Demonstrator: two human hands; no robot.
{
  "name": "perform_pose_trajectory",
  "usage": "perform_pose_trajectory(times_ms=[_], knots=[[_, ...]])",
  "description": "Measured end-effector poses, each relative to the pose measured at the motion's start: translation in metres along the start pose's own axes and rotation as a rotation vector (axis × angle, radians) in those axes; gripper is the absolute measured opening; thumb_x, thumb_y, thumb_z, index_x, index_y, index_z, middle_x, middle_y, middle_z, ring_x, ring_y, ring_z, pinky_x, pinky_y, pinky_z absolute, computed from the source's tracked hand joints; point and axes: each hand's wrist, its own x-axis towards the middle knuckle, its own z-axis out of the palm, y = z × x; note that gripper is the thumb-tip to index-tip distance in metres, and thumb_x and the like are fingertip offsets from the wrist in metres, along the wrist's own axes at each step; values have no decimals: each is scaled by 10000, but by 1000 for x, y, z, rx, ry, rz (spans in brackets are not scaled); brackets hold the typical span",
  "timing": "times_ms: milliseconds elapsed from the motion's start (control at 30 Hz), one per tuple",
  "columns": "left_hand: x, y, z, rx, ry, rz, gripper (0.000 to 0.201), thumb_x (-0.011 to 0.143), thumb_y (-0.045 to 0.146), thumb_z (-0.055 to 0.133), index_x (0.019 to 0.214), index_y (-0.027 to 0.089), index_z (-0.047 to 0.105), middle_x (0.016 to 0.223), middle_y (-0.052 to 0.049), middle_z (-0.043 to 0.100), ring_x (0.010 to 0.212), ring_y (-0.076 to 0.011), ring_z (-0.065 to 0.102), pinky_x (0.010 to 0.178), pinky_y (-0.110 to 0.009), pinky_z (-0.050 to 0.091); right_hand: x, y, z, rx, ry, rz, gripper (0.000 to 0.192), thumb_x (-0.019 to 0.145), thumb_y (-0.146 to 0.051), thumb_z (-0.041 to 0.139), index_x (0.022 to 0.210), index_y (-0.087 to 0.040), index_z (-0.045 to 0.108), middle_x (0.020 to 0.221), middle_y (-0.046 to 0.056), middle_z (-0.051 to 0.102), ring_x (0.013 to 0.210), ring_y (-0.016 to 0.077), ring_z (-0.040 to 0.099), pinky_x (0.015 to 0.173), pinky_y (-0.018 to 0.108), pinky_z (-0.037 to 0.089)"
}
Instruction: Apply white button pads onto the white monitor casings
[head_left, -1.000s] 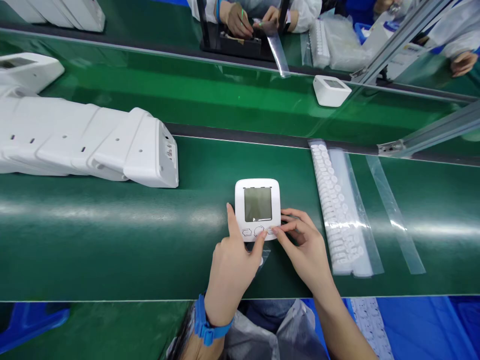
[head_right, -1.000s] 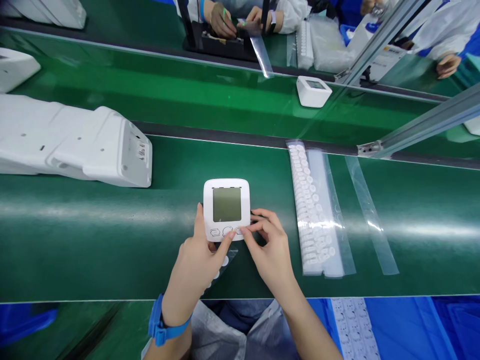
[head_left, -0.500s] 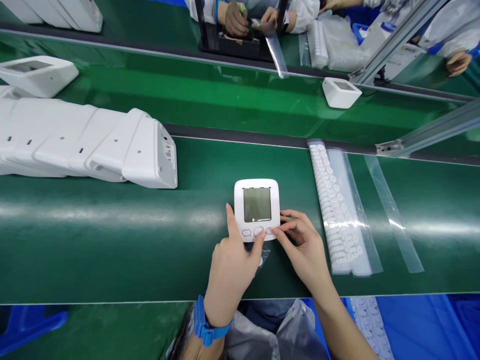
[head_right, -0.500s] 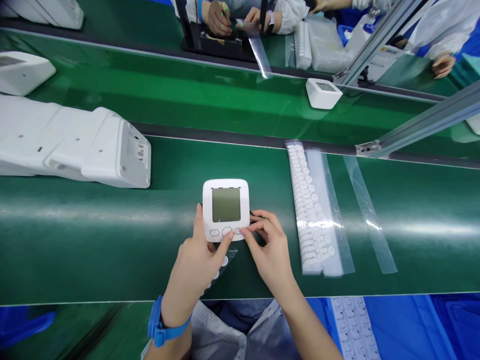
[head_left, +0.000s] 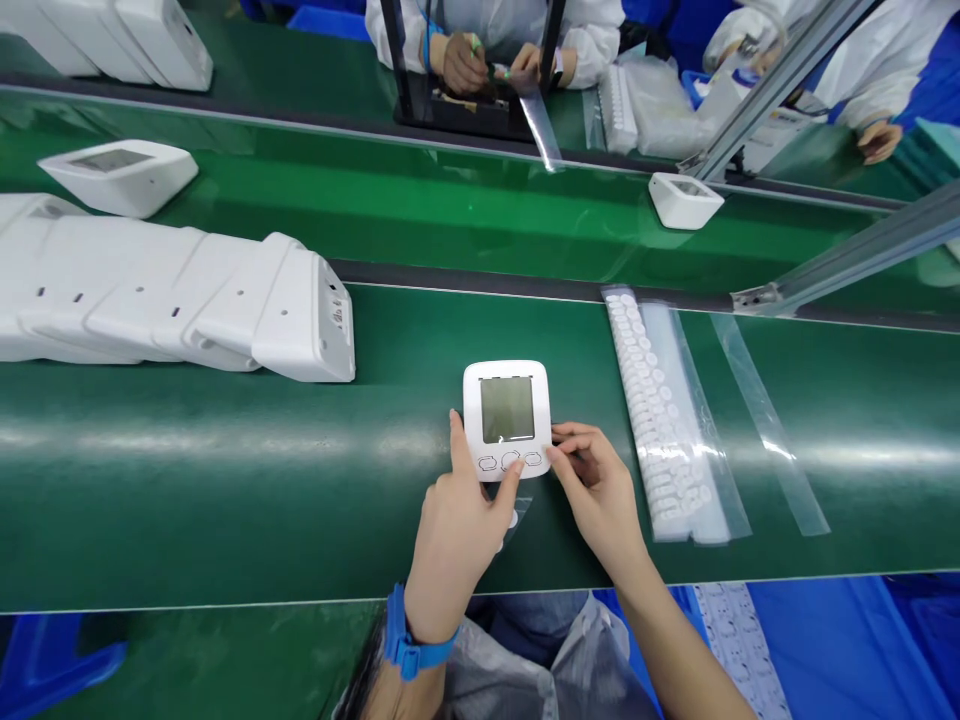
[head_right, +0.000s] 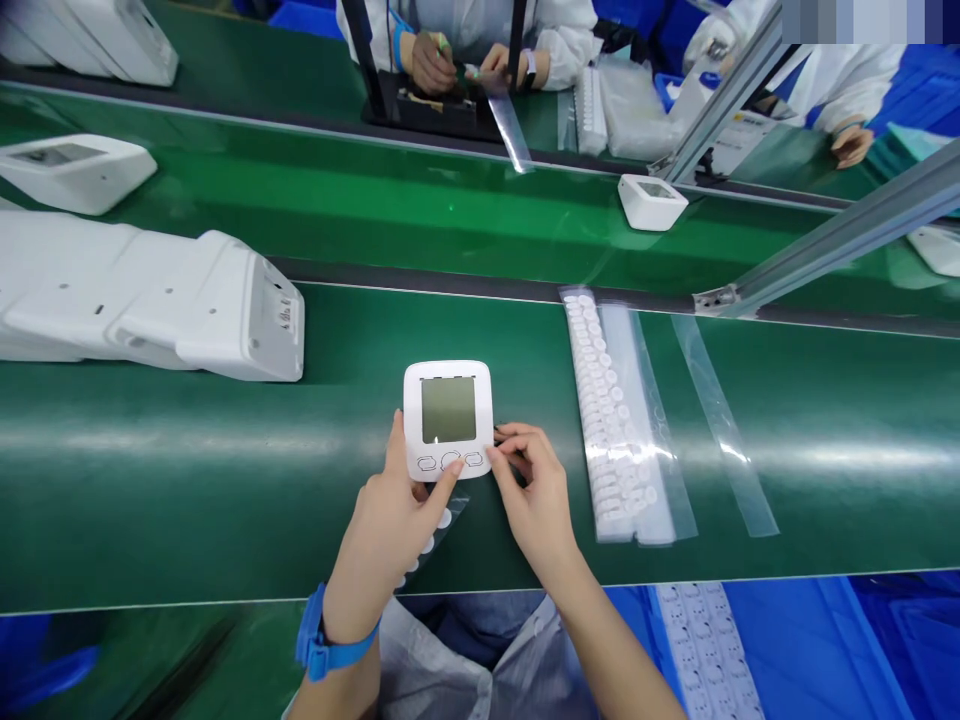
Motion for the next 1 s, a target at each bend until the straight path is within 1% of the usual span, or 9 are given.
perform_pose_trajectory(times_ms=[100, 200, 333, 500, 633, 733, 800, 933, 1000], knots=[[-1, -3, -4, -104, -30, 21, 822, 958, 484, 471, 1577, 94, 97, 574, 19, 651, 535, -221, 655, 508, -261, 416, 0, 5, -2, 52, 15, 12, 162, 929, -390, 623, 903, -230, 610, 1136, 65, 624, 1062, 188, 657, 910, 339, 580], [-4, -8, -8, -166, -48, 50, 750, 972, 439, 457, 1575, 123, 144, 559, 39, 619, 529, -195, 626, 509, -250, 402, -1, 8, -3, 21, 4, -20, 183, 931, -410, 611, 959, -230, 626, 1152, 76, 635, 1094, 200, 649, 922, 345, 580], [-9, -17, -11, -236, -87, 103, 671, 987, 412, 417, 1575, 188, 184, 550, 64, 581, 529, -171, 602, 545, -256, 436, -3, 8, 0, -20, -3, -53, 258, 927, -413, 615, 1116, -239, 630, 1207, 90, 634, 1103, 211, 655, 905, 352, 591], [-13, -23, -14, -321, -124, 136, 708, 968, 416, 445, 1572, 146, 191, 557, 59, 603, 534, -158, 592, 565, -261, 460, -3, 4, 5, -98, -24, -85, 397, 943, -443, 572, 1272, -223, 599, 1387, 134, 548, 1101, 227, 644, 849, 367, 589], [-15, -25, -14, -387, -151, 166, 748, 953, 411, 470, 1578, 139, 163, 572, 59, 622, 529, -143, 575, 575, -250, 461, 1, 0, 11, -138, -22, -34, 527, 976, -509, 470, 1413, -215, 507, 1378, 144, 577, 1077, 228, 642, 922, 406, 545], [-15, -28, -14, -433, -162, 188, 763, 944, 390, 480, 1582, 144, 142, 586, 60, 632, 520, -132, 567, 564, -236, 452, 2, -4, 19, -135, 3, -57, 522, 963, -561, 464, 1359, -237, 567, 1346, 116, 621, 1213, 255, 577, 1020, 437, 482], [-15, -32, -14, -478, -168, 212, 763, 935, 375, 490, 1579, 139, 156, 583, 63, 624, 522, -127, 570, 559, -227, 447, 0, -8, 25, -61, 7, -65, 508, 952, -587, 471, 1296, -237, 599, 1318, 108, 642, 1231, 260, 570, 1031, 436, 471], [-15, -43, -15, -563, -217, 259, 755, 913, 355, 519, 1565, 120, 218, 601, 49, 633, 549, -123, 580, 564, -215, 440, -1, -19, 29, 169, -60, 1, 510, 899, -621, 553, 1234, -236, 569, 1149, 86, 710, 979, 232, 679, 855, 372, 541], [-15, -47, -15, -588, -246, 266, 767, 909, 358, 524, 1565, 107, 215, 608, 36, 644, 544, -121, 565, 560, -213, 431, 0, -27, 28, 235, -110, 71, 516, 858, -625, 618, 1212, -252, 572, 1041, 61, 733, 845, 210, 682, 735, 329, 538]])
